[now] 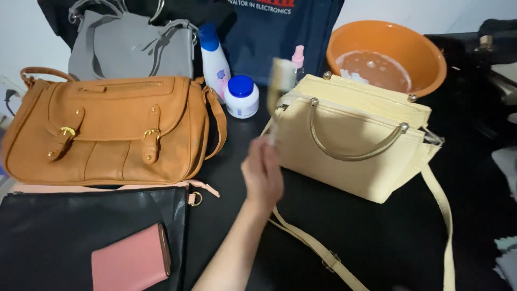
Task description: Cleaning a cream-colored leather handbag using a toothbrush and soapy water at a workspace.
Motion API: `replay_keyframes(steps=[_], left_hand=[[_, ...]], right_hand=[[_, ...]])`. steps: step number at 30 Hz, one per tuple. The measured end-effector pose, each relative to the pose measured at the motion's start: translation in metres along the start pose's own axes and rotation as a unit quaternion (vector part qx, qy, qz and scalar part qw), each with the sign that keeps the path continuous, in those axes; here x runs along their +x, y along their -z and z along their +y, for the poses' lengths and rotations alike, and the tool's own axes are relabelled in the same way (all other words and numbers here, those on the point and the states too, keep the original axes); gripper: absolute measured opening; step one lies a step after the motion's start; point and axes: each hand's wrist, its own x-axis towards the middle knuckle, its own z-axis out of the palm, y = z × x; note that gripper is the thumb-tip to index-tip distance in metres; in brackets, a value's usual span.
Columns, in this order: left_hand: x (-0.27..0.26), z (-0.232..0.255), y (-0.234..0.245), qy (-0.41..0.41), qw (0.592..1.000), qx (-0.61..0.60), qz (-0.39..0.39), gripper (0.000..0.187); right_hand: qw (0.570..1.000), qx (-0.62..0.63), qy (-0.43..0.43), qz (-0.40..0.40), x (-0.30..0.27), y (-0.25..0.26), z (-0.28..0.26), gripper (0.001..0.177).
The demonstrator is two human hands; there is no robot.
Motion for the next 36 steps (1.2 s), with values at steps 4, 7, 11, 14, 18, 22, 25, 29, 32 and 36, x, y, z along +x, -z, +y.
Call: replay_keyframes(steps=[4, 7, 11, 14, 18, 22, 25, 29, 32, 36], left_hand=[[-0.037, 0.020, -0.007, -0.170, 0.971, -0.007, -0.169, 0.020], [-0.037, 0.059, -0.009, -0.127, 0.956, -0.075, -0.253, 0.028], [-0.030, 0.083, -0.004, -0.118, 0.933, -0.153, -0.305, 0.034], [-0.033, 0.080, -0.008, -0.160, 0.924, -0.173, -0.301, 0.042], [-0.031, 0.070, -0.009, -0.209, 0.918, -0.152, -0.301, 0.049], [-0.009, 0.030, -0.002, -0.171, 0.967, -0.020, -0.188, 0.038], [0.024, 0.001, 0.017, -0.146, 0.985, 0.056, -0.076, 0.022], [0.043, 0.007, 0.030, -0.063, 0.997, 0.044, 0.017, 0.017], [0.041, 0.002, 0.031, -0.013, 0.999, 0.034, -0.002, 0.016], [0.039, -0.002, 0.033, 0.029, 0.999, 0.018, -0.040, 0.019]], right_hand=[[1.000, 0.011, -0.005, -0.028, 0.039, -0.061, -0.095, 0.076], [0.997, 0.059, -0.002, 0.055, 0.069, -0.092, -0.147, 0.060], [0.991, 0.031, -0.049, 0.125, 0.086, -0.108, -0.155, 0.041], [0.976, 0.123, 0.015, 0.179, 0.091, -0.112, -0.170, 0.041], [0.926, 0.300, 0.043, 0.224, 0.093, -0.097, -0.131, 0.038], [0.905, 0.346, 0.172, 0.176, 0.081, -0.047, -0.063, 0.046], [0.927, 0.301, 0.128, 0.185, 0.074, -0.013, -0.024, 0.049], [0.953, 0.160, -0.041, 0.254, 0.060, 0.003, -0.016, 0.045], [0.963, 0.134, -0.039, 0.229, 0.062, 0.008, 0.002, 0.046], [0.957, 0.115, -0.055, 0.260, 0.073, 0.027, 0.027, 0.016]])
